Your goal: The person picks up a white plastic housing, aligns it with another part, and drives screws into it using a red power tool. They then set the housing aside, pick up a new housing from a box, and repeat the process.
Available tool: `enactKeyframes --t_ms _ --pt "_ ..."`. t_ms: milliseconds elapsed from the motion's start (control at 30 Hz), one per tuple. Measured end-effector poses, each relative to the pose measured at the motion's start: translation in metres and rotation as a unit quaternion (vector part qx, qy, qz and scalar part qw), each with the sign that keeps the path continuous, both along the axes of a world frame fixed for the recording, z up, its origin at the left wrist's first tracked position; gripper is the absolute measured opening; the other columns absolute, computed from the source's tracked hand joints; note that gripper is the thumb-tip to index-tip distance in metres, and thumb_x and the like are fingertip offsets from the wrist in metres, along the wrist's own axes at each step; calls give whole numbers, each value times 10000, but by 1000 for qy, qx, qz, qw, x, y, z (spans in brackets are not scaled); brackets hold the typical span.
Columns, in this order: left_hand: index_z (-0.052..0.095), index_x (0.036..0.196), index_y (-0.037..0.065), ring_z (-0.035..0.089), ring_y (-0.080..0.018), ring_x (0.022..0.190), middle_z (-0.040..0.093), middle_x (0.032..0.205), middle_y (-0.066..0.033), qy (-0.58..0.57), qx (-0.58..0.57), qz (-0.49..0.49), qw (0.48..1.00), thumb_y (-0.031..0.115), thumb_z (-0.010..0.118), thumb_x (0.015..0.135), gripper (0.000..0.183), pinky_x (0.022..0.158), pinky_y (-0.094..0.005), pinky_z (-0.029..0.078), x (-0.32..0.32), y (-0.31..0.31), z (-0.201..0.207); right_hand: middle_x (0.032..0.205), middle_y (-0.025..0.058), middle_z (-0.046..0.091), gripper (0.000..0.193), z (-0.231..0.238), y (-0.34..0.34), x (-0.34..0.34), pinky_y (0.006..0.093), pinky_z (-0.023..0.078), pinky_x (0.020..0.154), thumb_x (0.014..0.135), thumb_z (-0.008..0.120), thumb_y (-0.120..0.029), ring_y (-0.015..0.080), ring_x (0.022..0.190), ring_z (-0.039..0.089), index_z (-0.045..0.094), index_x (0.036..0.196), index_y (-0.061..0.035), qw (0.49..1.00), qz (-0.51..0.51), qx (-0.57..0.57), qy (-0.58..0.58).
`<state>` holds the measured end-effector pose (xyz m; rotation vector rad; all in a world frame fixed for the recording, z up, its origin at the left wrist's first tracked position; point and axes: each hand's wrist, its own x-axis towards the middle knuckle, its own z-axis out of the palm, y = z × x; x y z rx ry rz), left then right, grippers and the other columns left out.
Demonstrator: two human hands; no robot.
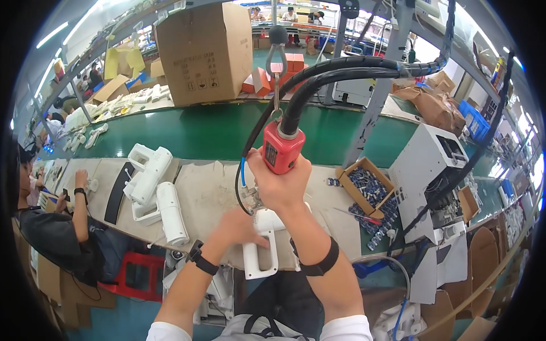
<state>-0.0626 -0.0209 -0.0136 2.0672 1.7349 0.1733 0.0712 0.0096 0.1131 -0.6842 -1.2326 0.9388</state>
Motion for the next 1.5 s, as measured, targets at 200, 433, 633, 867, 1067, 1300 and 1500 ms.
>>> enactKeyframes --t_ms 200,433,633,867,1067,1300,1500 --pt "550 1156 -3 589 -301 1054 606 1092 -160 22 16 -4 1000 591 829 472 948 876 -386 492 2 1 -15 589 29 570 116 -33 20 -13 223 400 411 794 674 -75 84 448 526 588 776 1 1000 -10 -8 -15" --pt "524 1200 14 590 -330 1038 600 1089 -162 -11 26 3 1000 578 840 472 973 869 -403 490 -1 5 -28 584 17 563 121 -33 14 -18 220 398 432 797 676 -86 73 459 517 585 791 -8 998 5 19 -56" --pt "566 1104 10 602 -329 980 617 1016 -152 -52 64 -5 997 564 838 460 892 859 -406 494 5 24 -24 589 44 567 101 42 -32 21 224 412 400 785 662 -37 99 444 533 577 816 9 999 -37 3 20" --pt "599 1006 25 617 -318 952 630 995 -143 -68 90 -65 991 564 840 454 808 821 -398 507 4 36 -40 588 43 569 94 1 -25 26 222 411 390 792 643 -29 100 444 542 575 836 18 998 -37 15 -49" --pt "596 1000 22 626 -307 931 634 979 -136 -62 121 -53 989 562 857 442 819 809 -399 510 7 30 -27 583 29 563 113 -35 -12 13 228 412 421 798 666 -55 96 450 534 579 824 12 998 -38 0 -47" --pt "541 1111 -14 530 -367 1078 586 1075 -201 -205 87 69 972 507 868 478 882 915 -425 444 -11 13 -59 593 30 564 98 -26 -14 15 224 415 427 800 653 -42 91 461 526 575 831 10 997 -25 30 -62" --pt "454 1299 33 307 -422 1282 445 1285 -282 -197 101 97 970 565 827 513 1020 1064 -473 261 -12 -10 -77 595 38 570 100 38 -27 -3 218 402 402 800 662 -51 90 437 523 586 821 10 1000 9 17 5"
